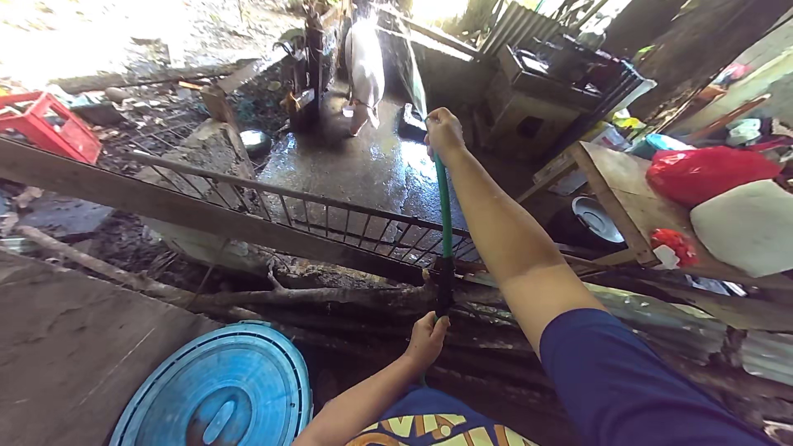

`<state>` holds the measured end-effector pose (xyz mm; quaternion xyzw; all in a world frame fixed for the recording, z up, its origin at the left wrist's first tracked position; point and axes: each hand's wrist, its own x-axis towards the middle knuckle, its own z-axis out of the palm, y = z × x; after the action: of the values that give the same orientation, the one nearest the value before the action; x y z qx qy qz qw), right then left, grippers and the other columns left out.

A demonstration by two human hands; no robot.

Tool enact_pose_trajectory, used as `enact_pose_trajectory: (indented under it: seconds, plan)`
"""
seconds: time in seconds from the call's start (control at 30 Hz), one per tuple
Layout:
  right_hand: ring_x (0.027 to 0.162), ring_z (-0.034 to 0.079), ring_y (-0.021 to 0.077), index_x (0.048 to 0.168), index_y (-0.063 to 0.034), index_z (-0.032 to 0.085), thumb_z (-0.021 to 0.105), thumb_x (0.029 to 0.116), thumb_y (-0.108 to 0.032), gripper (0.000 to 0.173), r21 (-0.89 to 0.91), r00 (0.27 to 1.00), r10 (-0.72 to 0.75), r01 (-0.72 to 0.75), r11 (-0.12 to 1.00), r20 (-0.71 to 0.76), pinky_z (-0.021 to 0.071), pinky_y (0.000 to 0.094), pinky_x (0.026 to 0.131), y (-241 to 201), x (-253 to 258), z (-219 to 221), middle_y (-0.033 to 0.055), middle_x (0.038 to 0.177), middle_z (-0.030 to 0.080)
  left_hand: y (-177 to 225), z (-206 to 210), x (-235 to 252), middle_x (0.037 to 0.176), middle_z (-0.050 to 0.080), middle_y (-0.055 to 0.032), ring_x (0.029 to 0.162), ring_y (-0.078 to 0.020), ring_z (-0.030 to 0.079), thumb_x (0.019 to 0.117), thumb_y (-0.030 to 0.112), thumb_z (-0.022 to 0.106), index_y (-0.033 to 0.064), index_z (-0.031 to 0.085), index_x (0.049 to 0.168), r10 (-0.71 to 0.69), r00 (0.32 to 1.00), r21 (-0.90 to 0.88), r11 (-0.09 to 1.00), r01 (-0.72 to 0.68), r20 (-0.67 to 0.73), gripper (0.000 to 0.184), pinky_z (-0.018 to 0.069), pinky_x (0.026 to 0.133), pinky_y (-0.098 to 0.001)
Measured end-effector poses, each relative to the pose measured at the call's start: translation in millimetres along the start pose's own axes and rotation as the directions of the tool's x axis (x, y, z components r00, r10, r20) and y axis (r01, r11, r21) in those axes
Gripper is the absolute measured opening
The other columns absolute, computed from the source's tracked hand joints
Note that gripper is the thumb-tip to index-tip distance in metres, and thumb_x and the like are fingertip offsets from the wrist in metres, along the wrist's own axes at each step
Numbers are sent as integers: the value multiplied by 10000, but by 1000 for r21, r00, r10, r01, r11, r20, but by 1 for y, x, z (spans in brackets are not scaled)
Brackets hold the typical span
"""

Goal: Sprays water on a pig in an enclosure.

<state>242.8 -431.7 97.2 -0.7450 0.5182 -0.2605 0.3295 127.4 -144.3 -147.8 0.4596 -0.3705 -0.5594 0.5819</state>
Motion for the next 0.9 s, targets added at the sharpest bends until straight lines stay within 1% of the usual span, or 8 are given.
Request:
enact_pose_trajectory:
  seconds: [0.13, 0.23, 0.37, 0.57, 0.67, 0.9]
  plan:
    - [540, 533, 174, 1370, -78, 520, 407, 1116, -222, 313, -3, 1000, 18, -18, 1000, 14, 510, 344, 520, 3, 0, 3, 105, 817, 558, 1, -1, -2, 667, 491, 59, 569, 7, 469, 1066, 182, 447, -24, 628, 996, -4, 1000, 12, 1000, 4, 3, 283, 445, 590, -182]
    - [540, 535, 178, 1364, -80, 523, 407, 1115, -226, 311, -11, 1000, 19, -18, 1000, 16, 511, 348, 522, 2, 0, 4, 105, 818, 565, 2, -1, -2, 668, 489, 59, 570, 5, 469, 1066, 186, 449, -16, 628, 994, -10, 1000, 11, 1000, 10, 4, 279, 444, 588, -185]
    - [515, 526, 165, 1359, -86, 526, 403, 1119, -234, 308, -11, 1000, 21, -20, 1000, 19, 499, 324, 497, -2, -1, 4, 93, 787, 561, 4, -2, -2, 662, 485, 64, 560, 13, 459, 1064, 174, 456, -12, 627, 981, -9, 1000, -6, 1000, 9, -2, 266, 436, 580, -175]
    - [543, 537, 175, 1367, -64, 515, 393, 1116, -208, 314, -32, 999, 0, 2, 999, 42, 507, 341, 523, -6, -3, 7, 113, 828, 574, 7, -3, -4, 670, 494, 50, 573, 3, 470, 1069, 167, 444, -34, 629, 1010, -10, 1000, 9, 1000, 10, -2, 279, 444, 588, -186]
    - [540, 534, 168, 1349, -67, 529, 405, 1111, -203, 301, -44, 999, 10, -8, 999, 38, 503, 332, 519, -6, -1, 9, 108, 826, 574, 7, -4, -5, 670, 497, 51, 572, 4, 470, 1068, 169, 445, -32, 630, 1004, -7, 1000, 9, 1000, 7, 0, 280, 445, 591, -186]
    - [556, 543, 170, 1363, -91, 534, 417, 1109, -230, 313, -42, 998, 49, -48, 998, 48, 506, 333, 528, -5, 4, 13, 105, 843, 582, 8, -7, -4, 663, 492, 57, 568, 3, 471, 1065, 180, 450, -20, 629, 984, 0, 1000, -3, 1000, 0, -2, 281, 444, 588, -188]
